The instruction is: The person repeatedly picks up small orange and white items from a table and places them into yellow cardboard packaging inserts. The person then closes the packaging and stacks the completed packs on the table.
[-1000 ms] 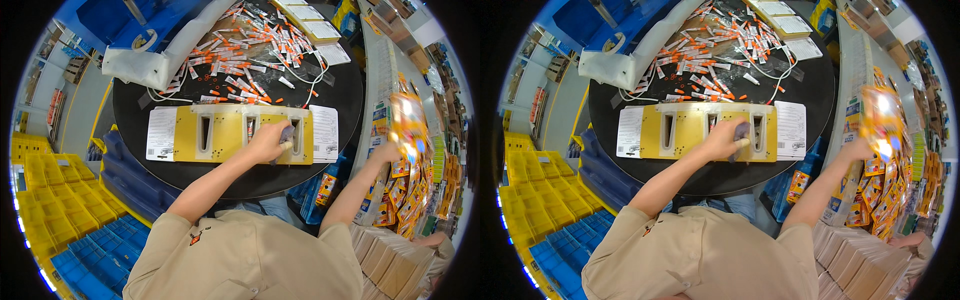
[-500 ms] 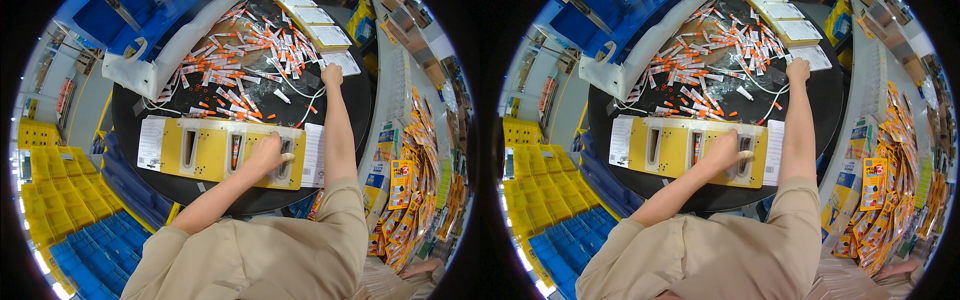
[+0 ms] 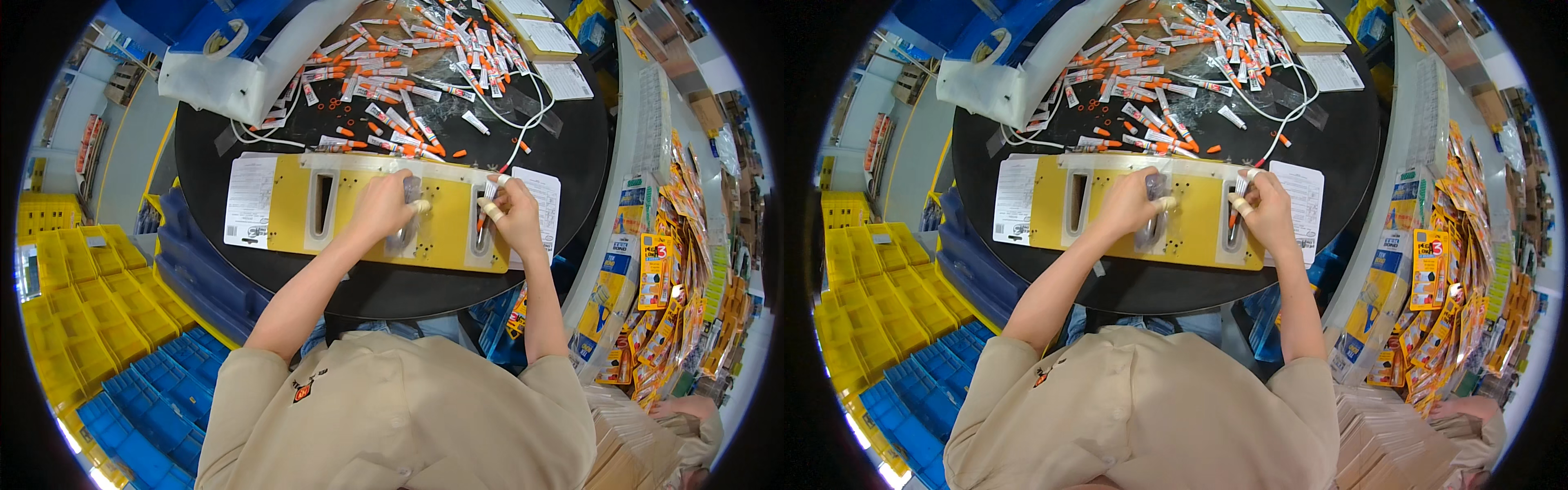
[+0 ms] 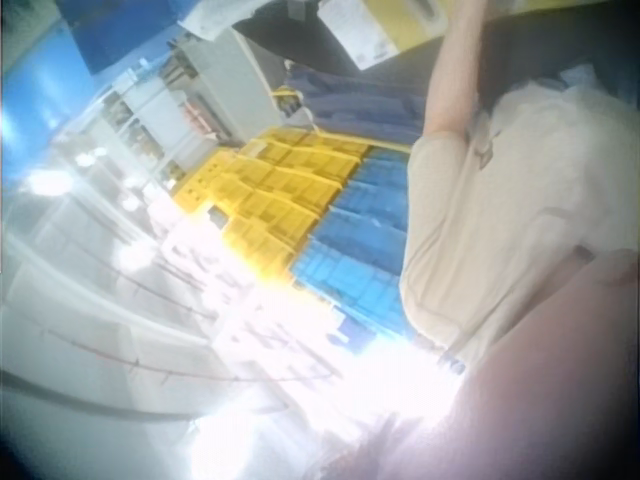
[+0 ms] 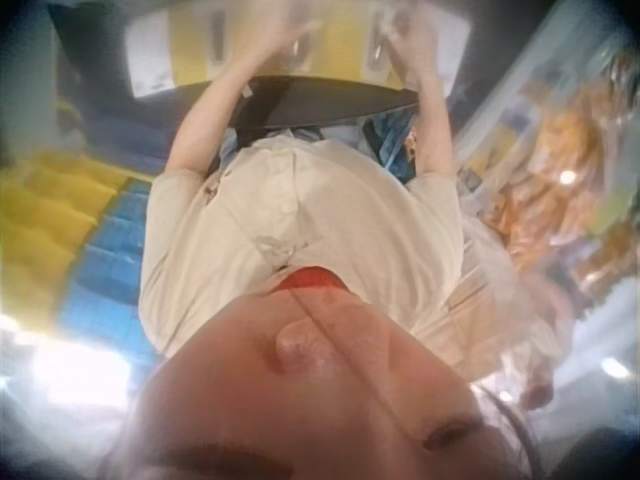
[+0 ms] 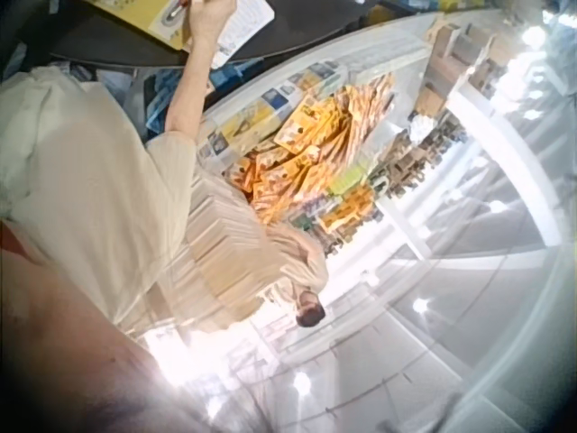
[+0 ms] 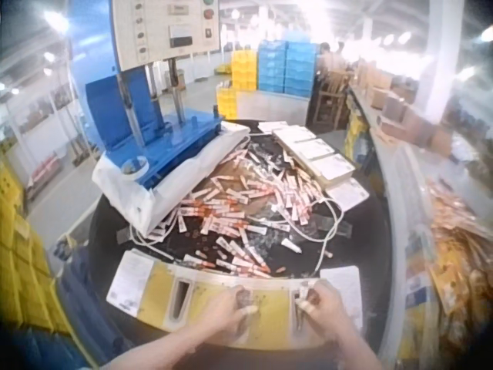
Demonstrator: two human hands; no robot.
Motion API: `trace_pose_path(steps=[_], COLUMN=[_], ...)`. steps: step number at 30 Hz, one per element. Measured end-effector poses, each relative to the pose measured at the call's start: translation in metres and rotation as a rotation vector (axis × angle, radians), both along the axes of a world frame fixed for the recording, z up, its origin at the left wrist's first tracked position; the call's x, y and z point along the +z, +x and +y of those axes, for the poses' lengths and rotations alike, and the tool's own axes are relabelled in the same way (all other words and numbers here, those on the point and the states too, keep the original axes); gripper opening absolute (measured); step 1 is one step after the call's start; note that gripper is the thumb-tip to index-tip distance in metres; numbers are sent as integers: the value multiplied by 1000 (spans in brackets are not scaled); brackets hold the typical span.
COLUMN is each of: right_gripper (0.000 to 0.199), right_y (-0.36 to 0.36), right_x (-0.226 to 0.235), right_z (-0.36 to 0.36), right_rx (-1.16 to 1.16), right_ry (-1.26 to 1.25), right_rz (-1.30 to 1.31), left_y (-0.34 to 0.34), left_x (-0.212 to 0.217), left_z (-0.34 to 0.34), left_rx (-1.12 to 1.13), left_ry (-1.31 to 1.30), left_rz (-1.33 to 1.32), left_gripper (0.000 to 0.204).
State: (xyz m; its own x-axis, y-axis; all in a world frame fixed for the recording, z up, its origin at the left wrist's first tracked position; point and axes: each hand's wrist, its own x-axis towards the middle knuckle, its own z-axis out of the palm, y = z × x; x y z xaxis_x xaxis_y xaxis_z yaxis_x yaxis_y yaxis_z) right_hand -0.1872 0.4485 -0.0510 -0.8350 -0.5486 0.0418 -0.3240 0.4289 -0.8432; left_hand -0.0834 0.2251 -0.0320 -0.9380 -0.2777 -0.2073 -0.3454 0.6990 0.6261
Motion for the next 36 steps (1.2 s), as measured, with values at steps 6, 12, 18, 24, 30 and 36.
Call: trace_pose_path(steps=[6, 12, 18, 24, 30, 36], right_gripper=[26, 33, 19, 13, 16, 40], right_y=[-34, -74, -17, 60, 20, -19], right_x=[-14, -43, -6, -8, -3, -32], right_z=[-76, -167, -122, -113, -42, 70], right_rx=[20, -94, -200, 75, -68, -772], right_ry=[11, 454, -197, -92, -59, 753], right_rz=[347, 280, 105, 269, 244, 335], left_y=[2, 17, 67, 57, 68, 64], left_x=[5, -1, -16, 2, 24, 22], left_z=[-10, -25, -85, -104, -118, -144], left_rx=[-12, 33, 129, 121, 193, 249], left_ry=[-235, -97, 290, -144, -425, -232], left_rz=[-110, -18, 254, -62, -296, 17], left_gripper=[57, 63, 53, 55, 67, 49])
